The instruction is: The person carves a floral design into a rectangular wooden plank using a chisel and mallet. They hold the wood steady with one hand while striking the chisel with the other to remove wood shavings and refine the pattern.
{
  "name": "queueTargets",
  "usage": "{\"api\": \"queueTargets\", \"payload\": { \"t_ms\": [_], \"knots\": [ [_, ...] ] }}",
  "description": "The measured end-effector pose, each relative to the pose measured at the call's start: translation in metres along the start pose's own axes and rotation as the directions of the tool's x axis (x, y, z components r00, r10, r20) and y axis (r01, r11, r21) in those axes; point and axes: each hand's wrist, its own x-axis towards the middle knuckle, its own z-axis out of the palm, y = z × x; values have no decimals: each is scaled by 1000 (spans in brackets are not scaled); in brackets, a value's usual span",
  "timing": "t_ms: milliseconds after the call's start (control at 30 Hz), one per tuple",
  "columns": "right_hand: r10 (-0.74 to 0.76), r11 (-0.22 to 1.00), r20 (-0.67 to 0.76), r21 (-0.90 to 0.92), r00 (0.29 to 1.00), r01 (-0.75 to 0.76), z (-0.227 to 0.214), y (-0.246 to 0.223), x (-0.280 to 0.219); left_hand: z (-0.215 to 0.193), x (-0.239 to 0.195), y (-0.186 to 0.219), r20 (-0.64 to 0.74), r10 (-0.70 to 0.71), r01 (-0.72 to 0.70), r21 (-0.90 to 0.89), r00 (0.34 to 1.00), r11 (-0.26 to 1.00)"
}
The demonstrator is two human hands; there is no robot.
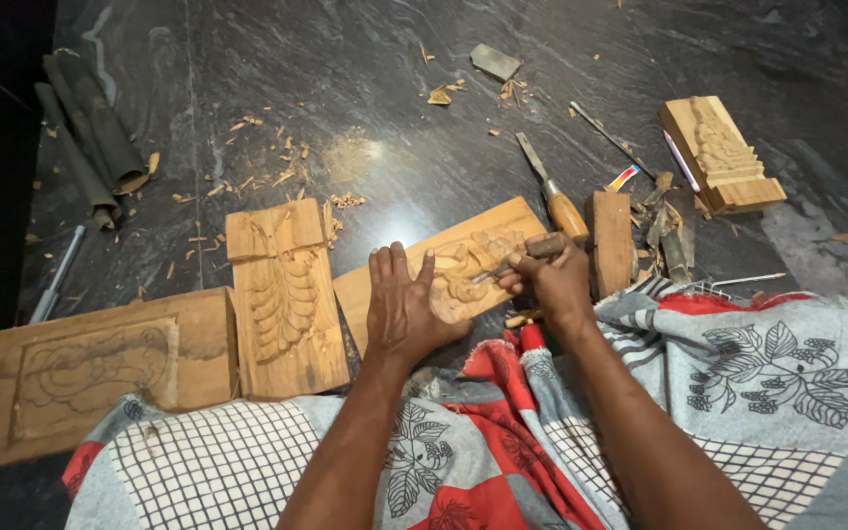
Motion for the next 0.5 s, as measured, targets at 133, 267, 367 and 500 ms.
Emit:
{"api": "queueTargets", "payload": {
  "t_ms": [133,267,367,500],
  "knots": [
    [40,997,82,-62,996,-35,-5,-4,13,-1,-2,1,13,-5,5,-7,1000,1000],
    [-12,989,175,150,984,-15,-9,-13,23,-4,1,3,93,-59,59,5,994,998],
    [-89,955,176,293,980,34,-12,-12,20,-3,-3,1,-41,30,-29,33,999,999],
    [-11,1000,-21,3,1000,11,-23,-19,8,-6,-2,3,29,-23,23,-8,999,1000]
  ]
}}
